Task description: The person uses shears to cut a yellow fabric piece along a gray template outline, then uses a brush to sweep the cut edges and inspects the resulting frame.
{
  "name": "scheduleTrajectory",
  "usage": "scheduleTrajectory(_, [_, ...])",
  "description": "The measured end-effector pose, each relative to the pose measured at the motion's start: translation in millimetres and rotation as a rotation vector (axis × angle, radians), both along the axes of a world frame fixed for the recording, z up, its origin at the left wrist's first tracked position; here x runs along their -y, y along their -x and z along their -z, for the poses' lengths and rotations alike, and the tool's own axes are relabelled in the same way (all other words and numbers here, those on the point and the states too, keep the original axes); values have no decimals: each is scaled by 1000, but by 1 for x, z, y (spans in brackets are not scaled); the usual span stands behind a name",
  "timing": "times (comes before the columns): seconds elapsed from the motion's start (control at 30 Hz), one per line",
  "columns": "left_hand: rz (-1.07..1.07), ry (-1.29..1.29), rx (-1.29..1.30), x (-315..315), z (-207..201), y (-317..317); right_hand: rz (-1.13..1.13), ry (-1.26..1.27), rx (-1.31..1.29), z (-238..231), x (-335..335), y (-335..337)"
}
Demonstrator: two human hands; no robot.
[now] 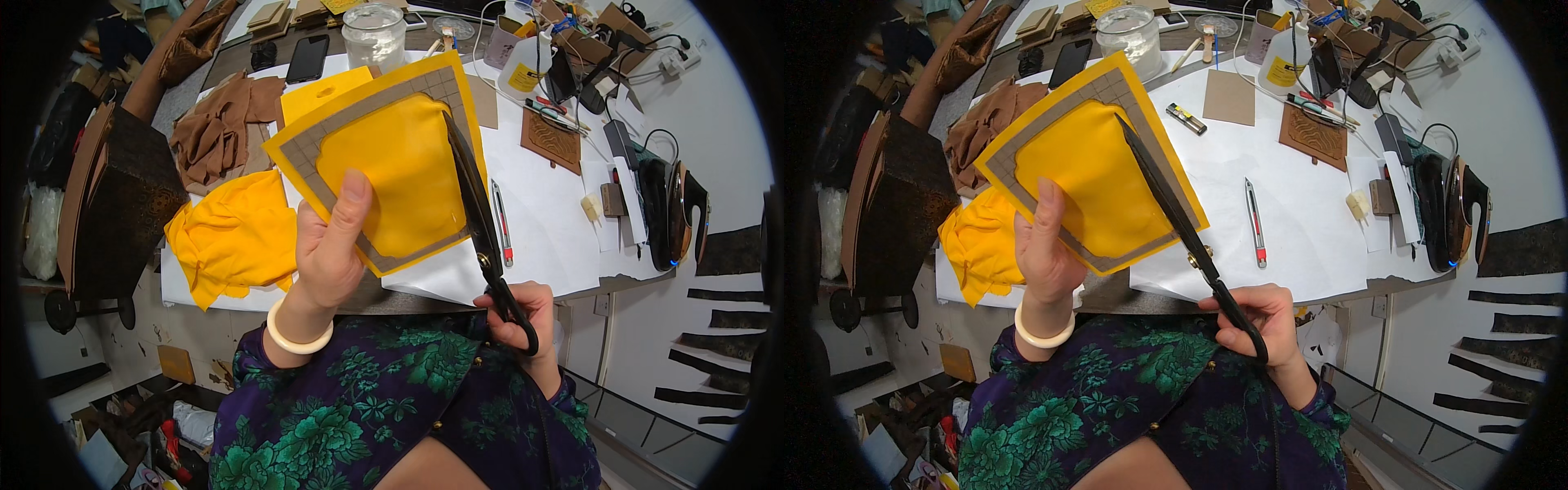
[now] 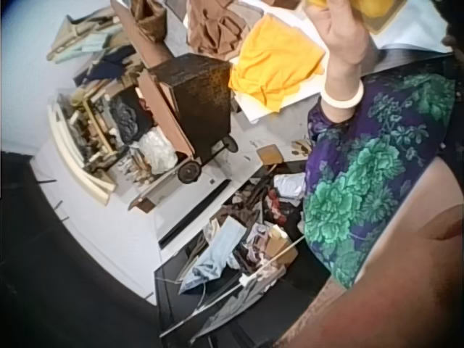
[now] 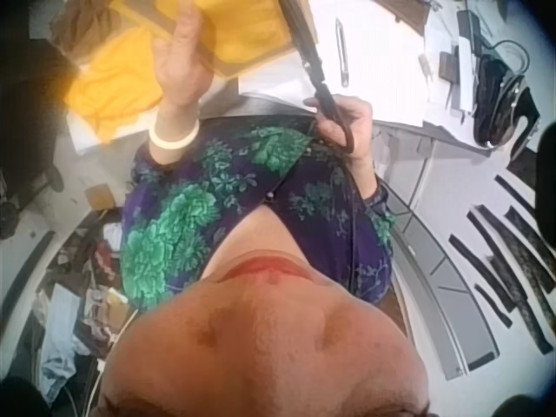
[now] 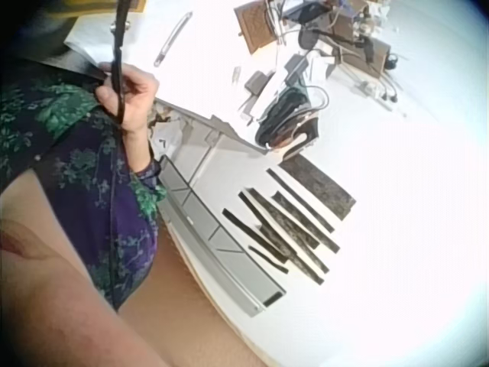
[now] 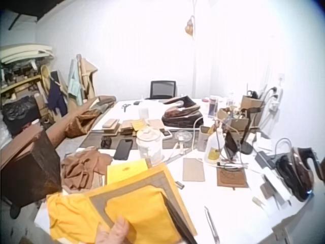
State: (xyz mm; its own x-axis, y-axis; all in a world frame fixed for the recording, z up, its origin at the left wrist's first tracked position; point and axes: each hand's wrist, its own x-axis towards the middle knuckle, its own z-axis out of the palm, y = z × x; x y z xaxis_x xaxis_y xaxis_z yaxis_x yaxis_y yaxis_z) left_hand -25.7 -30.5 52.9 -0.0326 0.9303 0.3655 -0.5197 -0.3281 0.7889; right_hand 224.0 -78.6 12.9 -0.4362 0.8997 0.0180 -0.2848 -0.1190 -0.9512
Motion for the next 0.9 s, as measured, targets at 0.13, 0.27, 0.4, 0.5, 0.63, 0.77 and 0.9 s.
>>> scheduleTrajectory(0.13, [4,2,-5,-1,0,1,18,44,5,-2,1,1])
scheduleTrajectory(0.27, [12,11,-36,-1,-2,4,28,35,40,-3,1,-1])
scheduleTrajectory(0.4, [33,24,-78,0,-5,11,6,-22,38,-5,-3,-5])
scheduleTrajectory(0.5, [42,27,-105,0,-7,14,-10,-43,40,-5,-6,-11])
scheduleTrajectory(0.63, [38,19,-126,1,-9,17,3,-33,61,-8,-6,-10])
scheduleTrajectory(0.77, [28,12,-109,2,-11,18,2,-48,88,-8,-6,-11])
scheduleTrajectory(0.9, [14,21,-133,2,-16,18,0,-79,111,-5,-7,-14])
